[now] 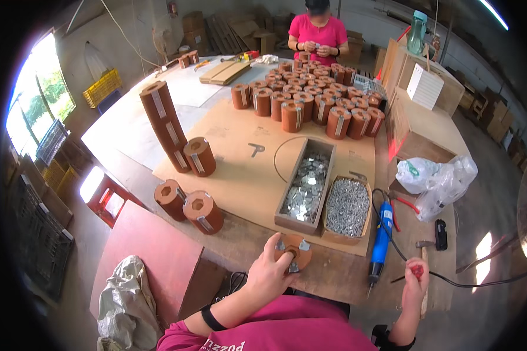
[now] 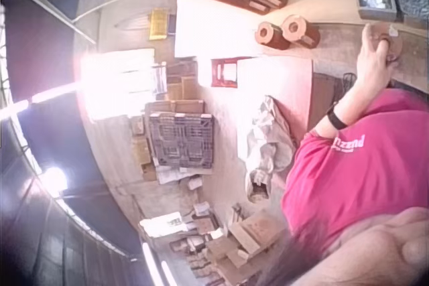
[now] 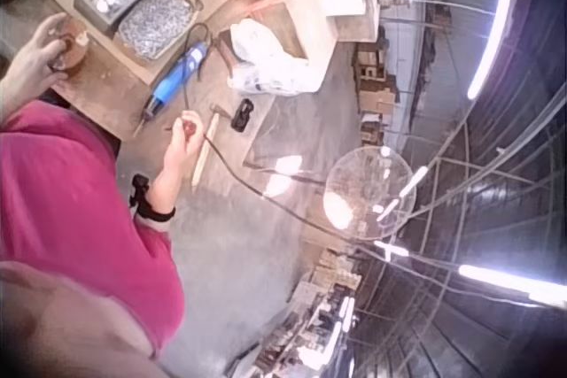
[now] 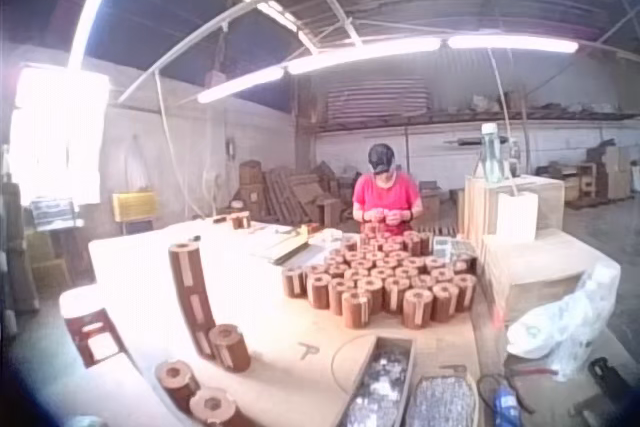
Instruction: The person is assembling small cylindrical wooden components by attaching metal brackets using an electric screwdriver.
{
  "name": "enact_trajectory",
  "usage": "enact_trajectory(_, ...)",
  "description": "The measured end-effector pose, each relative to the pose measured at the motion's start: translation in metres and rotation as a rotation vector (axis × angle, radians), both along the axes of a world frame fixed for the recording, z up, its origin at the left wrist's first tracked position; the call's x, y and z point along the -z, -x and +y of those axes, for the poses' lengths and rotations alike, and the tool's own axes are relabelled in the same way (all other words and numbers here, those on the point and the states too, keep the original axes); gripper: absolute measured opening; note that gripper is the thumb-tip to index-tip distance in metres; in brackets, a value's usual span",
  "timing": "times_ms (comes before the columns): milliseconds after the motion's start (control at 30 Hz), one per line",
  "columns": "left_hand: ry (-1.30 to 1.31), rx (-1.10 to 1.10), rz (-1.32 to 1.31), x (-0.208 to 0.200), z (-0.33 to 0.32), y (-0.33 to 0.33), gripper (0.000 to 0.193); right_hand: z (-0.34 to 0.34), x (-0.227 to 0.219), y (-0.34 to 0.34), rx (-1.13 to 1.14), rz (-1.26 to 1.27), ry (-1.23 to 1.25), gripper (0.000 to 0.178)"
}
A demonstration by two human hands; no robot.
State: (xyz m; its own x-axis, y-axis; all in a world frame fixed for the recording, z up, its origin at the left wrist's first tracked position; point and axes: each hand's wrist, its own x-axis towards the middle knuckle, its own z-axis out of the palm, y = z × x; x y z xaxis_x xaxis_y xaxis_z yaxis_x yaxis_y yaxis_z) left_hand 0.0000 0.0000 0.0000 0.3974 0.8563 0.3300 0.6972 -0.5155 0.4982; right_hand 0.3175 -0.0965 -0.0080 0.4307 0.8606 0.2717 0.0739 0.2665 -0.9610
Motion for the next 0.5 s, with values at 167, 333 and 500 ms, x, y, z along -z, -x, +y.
enact_trajectory(167,0.212,0.031,-0.005,-0.009,0.005,0.005,0.042,-0.009,0.002,-0.006,0.056,-0.111,0.226,0.017)
enact_trajectory(333,0.068,-0.008,-0.150,-0.060,0.035,0.026,0.044,-0.010,0.007,-0.015,0.292,-0.097,0.204,0.015)
enact_trajectory(500,-0.245,-0.102,-0.211,-0.124,0.106,0.017,0.046,-0.012,0.042,-0.038,0.576,0.109,0.231,0.014)
